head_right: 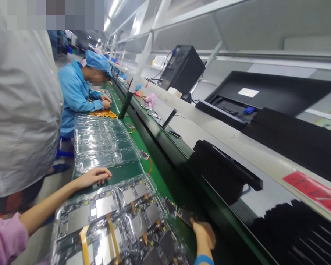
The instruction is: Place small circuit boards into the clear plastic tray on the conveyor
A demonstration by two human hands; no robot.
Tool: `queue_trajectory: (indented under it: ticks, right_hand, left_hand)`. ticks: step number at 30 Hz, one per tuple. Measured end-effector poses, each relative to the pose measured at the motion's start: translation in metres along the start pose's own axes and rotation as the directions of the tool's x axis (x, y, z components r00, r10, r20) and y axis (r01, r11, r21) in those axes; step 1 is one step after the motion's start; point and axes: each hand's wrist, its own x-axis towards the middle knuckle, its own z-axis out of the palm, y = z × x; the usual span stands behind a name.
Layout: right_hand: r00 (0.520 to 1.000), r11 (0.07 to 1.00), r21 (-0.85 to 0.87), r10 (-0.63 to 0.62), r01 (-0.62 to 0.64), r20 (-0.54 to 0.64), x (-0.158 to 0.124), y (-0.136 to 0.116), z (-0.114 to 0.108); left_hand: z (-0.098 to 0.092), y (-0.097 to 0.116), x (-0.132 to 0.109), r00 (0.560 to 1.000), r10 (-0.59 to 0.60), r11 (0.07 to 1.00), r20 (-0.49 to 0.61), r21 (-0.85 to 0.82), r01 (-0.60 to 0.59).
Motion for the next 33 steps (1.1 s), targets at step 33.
queue_trajectory:
  ticks: [33]
  right_hand:
    - [0.398, 0.448, 0.381, -0.894, 0.809, 0.207, -0.319, -0.073, 0.019]
  left_hand:
    - [-0.017, 0.018, -0.012, 0.997, -0.018, 0.996, -0.081, 0.085, 0.025]
